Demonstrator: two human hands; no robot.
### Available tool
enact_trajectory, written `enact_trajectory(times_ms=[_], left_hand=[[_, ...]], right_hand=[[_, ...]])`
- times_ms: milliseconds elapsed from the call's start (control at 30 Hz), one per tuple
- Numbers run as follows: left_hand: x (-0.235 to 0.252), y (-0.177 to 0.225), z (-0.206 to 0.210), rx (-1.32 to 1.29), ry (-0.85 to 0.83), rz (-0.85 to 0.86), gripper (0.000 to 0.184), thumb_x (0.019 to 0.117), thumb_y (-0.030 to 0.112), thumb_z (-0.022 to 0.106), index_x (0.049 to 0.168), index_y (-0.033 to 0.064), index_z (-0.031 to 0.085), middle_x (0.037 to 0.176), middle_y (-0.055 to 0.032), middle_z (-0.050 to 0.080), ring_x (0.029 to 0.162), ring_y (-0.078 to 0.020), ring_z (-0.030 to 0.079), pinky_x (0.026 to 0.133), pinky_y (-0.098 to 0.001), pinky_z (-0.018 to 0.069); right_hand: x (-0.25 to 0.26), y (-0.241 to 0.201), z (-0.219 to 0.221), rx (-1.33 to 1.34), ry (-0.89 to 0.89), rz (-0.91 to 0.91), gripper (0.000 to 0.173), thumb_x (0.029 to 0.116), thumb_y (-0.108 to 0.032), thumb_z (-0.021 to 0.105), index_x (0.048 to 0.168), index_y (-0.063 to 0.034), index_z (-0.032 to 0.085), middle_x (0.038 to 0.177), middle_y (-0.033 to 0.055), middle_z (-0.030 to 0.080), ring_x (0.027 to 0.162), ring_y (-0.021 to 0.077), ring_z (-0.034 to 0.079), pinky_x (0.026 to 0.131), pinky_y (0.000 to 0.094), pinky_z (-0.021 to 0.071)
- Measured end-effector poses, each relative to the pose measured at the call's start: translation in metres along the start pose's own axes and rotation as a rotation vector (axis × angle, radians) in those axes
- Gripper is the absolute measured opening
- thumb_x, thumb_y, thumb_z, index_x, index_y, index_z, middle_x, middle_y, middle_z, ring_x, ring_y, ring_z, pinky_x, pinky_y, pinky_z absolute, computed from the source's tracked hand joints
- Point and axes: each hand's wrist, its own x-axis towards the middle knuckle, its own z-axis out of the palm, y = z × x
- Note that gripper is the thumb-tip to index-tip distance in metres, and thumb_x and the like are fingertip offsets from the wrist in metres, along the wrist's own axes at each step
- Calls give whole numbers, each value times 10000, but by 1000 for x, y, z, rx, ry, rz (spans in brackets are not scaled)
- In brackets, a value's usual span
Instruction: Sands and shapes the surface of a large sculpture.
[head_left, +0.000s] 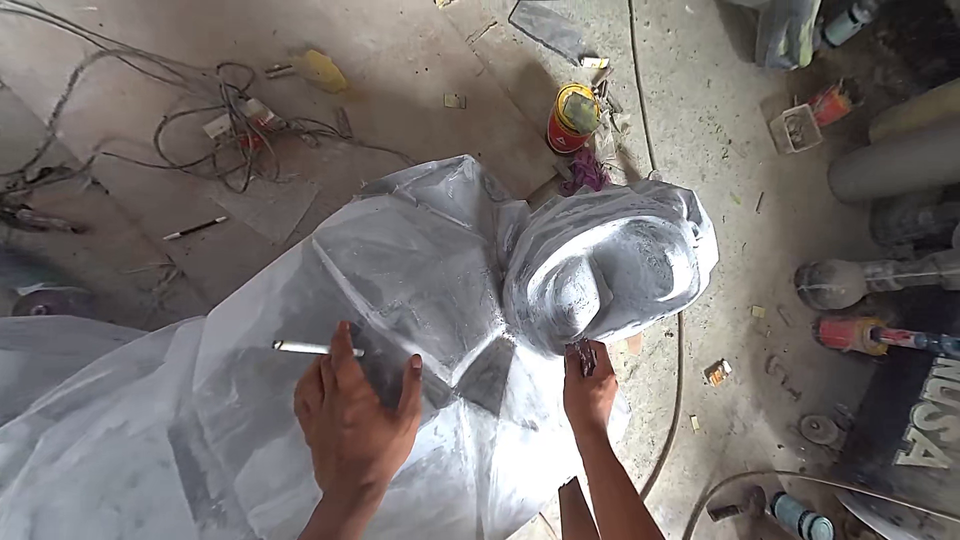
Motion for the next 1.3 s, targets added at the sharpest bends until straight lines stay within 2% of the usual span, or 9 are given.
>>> enact_trajectory(times_ms=[100,167,300,433,600,767,833,933,1300], left_hand=[[-1,0,1,-4,-8,2,955,883,708,491,1610,115,315,1517,-212,495,1407,-434,446,1176,-608,292],[-2,-2,1,3,-9,0,954,886,711,485,1612,119,309,1520,-206,492,1405,-422,450,1176,-605,293],[-1,-1,2,-5,0,8,951,886,717,485,1609,121,320,1515,-211,498,1406,-419,451,1181,-599,287],[-1,0,2,4,-8,0,956,887,721,469,1610,116,313,1523,-217,486,1413,-430,439,1175,-603,288],[-1,2,0,10,-28,-16,960,888,725,457,1617,122,295,1530,-214,477,1418,-426,430,1172,-600,293],[-3,1,-1,8,-30,-7,945,892,715,466,1619,135,297,1533,-213,475,1414,-433,434,1170,-613,293],[-1,1,-1,9,-25,-5,944,894,715,463,1617,131,302,1528,-218,479,1412,-436,436,1170,-611,295],[-1,0,-1,6,-22,-1,948,892,717,461,1614,124,304,1515,-228,487,1407,-435,439,1168,-608,294],[-1,1,-1,3,-31,-14,950,890,717,465,1620,136,287,1508,-214,495,1411,-420,437,1176,-612,277]], right_hand=[[19,4,-11,-24,-71,7,307,984,-370,677,1229,-187,696,962,110,747,893,312,720,793,624,560],[18,4,-10,-48,-73,-3,310,997,-387,655,1247,-204,682,989,116,745,922,329,716,794,638,551],[2,12,-26,-47,-164,-47,271,999,-383,637,1195,-206,699,911,45,747,820,226,728,768,543,594],[21,8,-48,-120,-109,-25,332,1055,-360,551,1246,-111,659,937,147,723,881,333,704,805,603,552],[19,-3,-30,-362,-118,-227,297,1051,-277,520,1242,-87,646,1099,150,716,954,338,720,810,573,581],[9,-7,-17,-311,-54,-178,323,1069,-243,468,1298,-76,623,1129,183,708,973,380,715,807,609,578],[-1,-13,-14,-326,-61,-192,301,1064,-241,476,1268,-87,636,1106,158,707,924,348,724,773,569,594],[10,-14,-23,-322,-115,-133,312,1060,-257,498,1270,-83,650,1090,181,719,980,381,712,827,610,566],[0,-18,-6,-281,-34,-174,289,1068,-244,473,1226,-78,650,1058,173,711,942,357,716,794,589,577]])
